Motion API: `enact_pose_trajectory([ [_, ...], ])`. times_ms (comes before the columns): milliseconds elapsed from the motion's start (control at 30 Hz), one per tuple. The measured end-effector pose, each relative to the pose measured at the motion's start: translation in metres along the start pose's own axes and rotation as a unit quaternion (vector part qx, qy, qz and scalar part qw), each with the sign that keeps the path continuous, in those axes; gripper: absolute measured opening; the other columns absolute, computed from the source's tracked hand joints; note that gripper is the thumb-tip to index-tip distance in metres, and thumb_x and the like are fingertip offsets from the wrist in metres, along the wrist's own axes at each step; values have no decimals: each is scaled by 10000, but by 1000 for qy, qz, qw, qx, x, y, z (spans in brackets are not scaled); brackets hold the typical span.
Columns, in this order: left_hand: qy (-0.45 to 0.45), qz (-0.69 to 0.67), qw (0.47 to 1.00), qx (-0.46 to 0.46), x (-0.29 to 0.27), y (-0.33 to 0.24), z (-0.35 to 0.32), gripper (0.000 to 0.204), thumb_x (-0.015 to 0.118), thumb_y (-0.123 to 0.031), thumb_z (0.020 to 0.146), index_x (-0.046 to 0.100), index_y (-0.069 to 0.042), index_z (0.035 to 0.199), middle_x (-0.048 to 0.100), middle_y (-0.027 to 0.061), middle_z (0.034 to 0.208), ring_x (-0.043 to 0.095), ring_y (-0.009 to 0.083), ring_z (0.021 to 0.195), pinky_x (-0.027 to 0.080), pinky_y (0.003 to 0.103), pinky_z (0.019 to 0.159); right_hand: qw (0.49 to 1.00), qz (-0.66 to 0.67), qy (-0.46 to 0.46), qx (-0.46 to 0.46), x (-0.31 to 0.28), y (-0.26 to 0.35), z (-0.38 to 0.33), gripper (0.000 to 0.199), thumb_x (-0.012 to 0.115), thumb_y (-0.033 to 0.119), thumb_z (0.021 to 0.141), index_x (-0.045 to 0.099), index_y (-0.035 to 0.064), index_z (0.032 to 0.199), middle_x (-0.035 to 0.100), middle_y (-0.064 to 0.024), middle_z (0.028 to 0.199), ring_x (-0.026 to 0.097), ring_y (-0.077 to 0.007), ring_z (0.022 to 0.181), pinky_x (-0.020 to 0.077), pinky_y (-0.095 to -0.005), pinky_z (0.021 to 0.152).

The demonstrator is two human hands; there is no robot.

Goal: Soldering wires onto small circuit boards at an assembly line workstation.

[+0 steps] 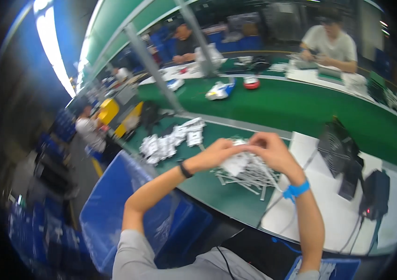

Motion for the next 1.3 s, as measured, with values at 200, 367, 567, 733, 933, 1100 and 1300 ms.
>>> enact_pose_trajectory([
  [200,-114,-12,990,80,11,-27,-2,413,704,-341,946,652,63,1007,710,158,885,663,188,823,520,349,731,994,70,-54,61,-2,-4,1,157,752,138,892,677,12,946,683,-30,845,623,-84,732,496,-235,614],
  [367,-234,-27,960,148,8,-36,14,313,671,-240,911,608,66,928,664,240,811,645,396,749,485,445,674,984,84,-117,101,-11,-8,-7,236,667,238,976,676,18,1063,664,-23,839,620,-92,677,485,-231,557],
  [567,-302,-134,928,174,49,-39,83,226,675,-194,930,632,25,964,696,179,838,670,306,746,502,411,675,964,-54,-259,-36,-39,8,-50,200,690,145,949,708,-42,1018,663,1,800,567,-92,694,444,-246,641],
  [733,-115,-334,933,68,115,-67,109,175,674,-166,967,631,-28,1065,671,19,878,605,102,776,491,277,667,854,-396,-335,-51,-23,3,-90,142,599,-1,886,678,41,997,685,-171,890,664,-386,752,521,-464,641],
  [933,-22,-296,950,95,166,-55,111,266,656,-57,954,544,40,1174,712,129,974,708,168,830,562,292,688,880,-282,-381,-36,-44,10,-173,158,665,66,915,703,-14,1046,579,-100,769,602,-209,673,483,-314,635],
  [1100,48,-259,963,58,202,-41,94,458,728,-58,908,457,45,1262,726,203,1020,742,216,834,573,297,677,821,75,-551,131,-96,-60,-241,223,699,95,954,480,69,984,542,-13,724,526,-85,582,398,-239,520],
  [1300,151,-138,977,53,238,-23,85,447,813,-203,832,610,20,1161,721,206,1029,703,269,967,541,353,812,781,-252,-567,70,-159,-72,-230,352,703,35,925,589,50,1258,567,-14,748,512,-91,642,439,-252,597],
])
Point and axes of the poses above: each hand's wrist, its own z-axis towards the middle knuckle, its own x-axis out of the palm, y = z × x, the point moved 3 cm from there along z, towards the middle knuckle
